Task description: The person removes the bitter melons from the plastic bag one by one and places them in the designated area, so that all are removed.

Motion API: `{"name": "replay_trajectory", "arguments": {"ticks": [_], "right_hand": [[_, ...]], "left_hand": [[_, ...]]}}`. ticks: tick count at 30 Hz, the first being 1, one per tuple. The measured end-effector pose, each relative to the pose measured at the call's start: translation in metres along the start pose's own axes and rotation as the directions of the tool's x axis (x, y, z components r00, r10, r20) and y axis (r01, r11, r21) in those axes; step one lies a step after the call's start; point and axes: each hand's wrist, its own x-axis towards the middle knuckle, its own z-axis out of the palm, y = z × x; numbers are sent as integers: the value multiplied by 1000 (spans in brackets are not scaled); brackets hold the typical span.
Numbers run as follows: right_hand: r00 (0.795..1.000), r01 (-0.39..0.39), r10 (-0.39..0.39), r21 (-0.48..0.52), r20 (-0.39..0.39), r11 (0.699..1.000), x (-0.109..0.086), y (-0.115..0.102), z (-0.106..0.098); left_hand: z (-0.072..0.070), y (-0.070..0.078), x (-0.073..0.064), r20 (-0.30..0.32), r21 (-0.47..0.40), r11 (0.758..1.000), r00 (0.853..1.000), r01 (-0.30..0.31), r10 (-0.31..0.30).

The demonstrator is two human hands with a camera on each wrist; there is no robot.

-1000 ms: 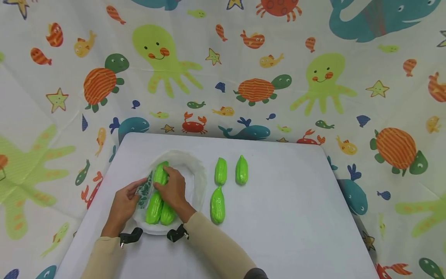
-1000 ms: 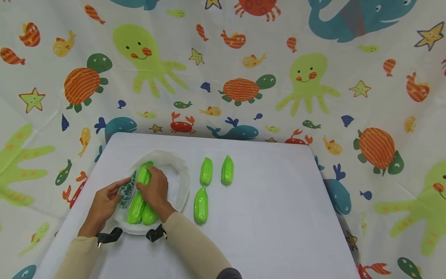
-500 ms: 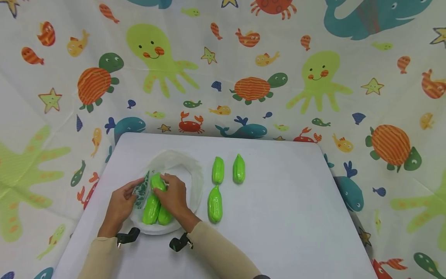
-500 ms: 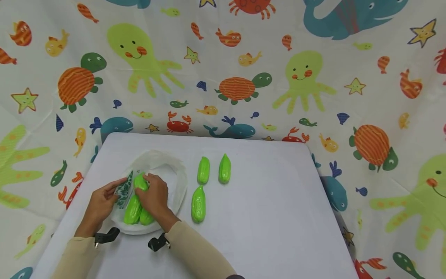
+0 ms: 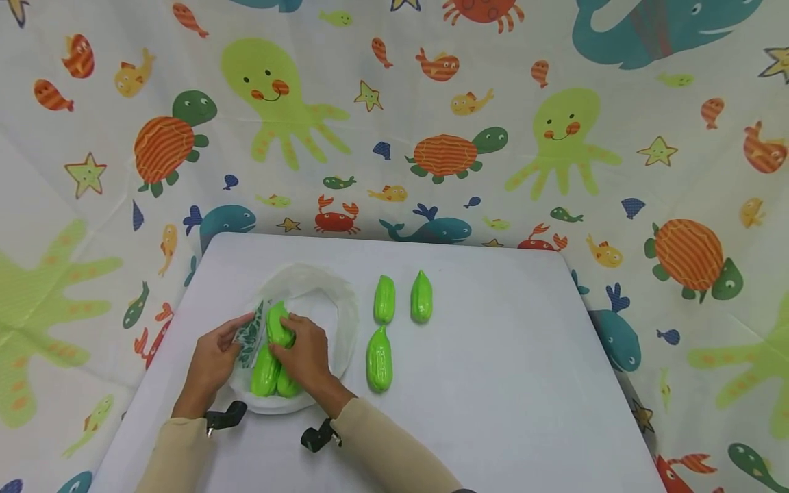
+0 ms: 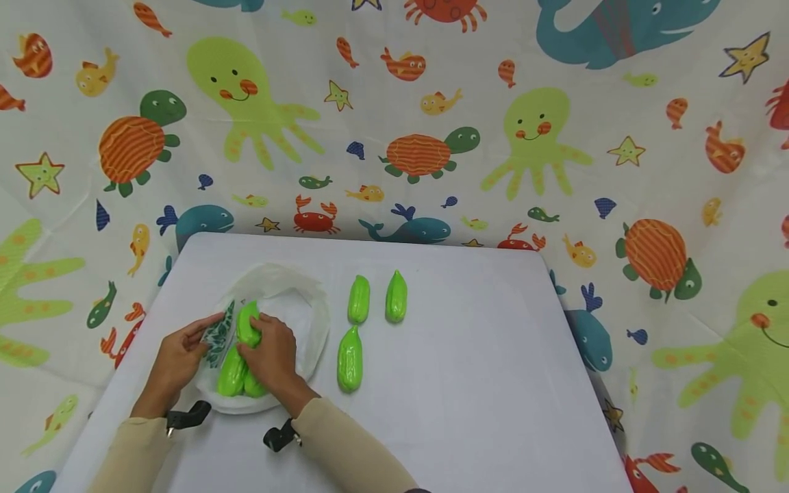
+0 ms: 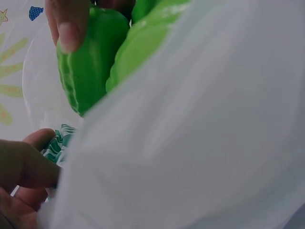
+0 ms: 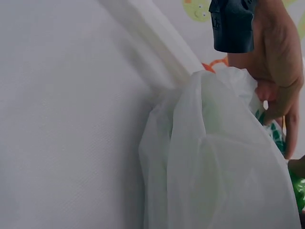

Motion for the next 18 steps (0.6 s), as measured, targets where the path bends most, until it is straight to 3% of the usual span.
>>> {"name": "replay_trajectory", "arguments": {"ticks": [9, 18], "right_hand": [[996, 33, -18, 168, -90, 985, -15, 3, -17], [992, 43, 7, 391, -125, 919, -32, 6, -43]], "left_hand": [[-1, 2, -3, 9, 8, 1000, 1000, 8, -8], [0, 3, -4, 8, -6, 1000, 1000, 25, -25]]}}
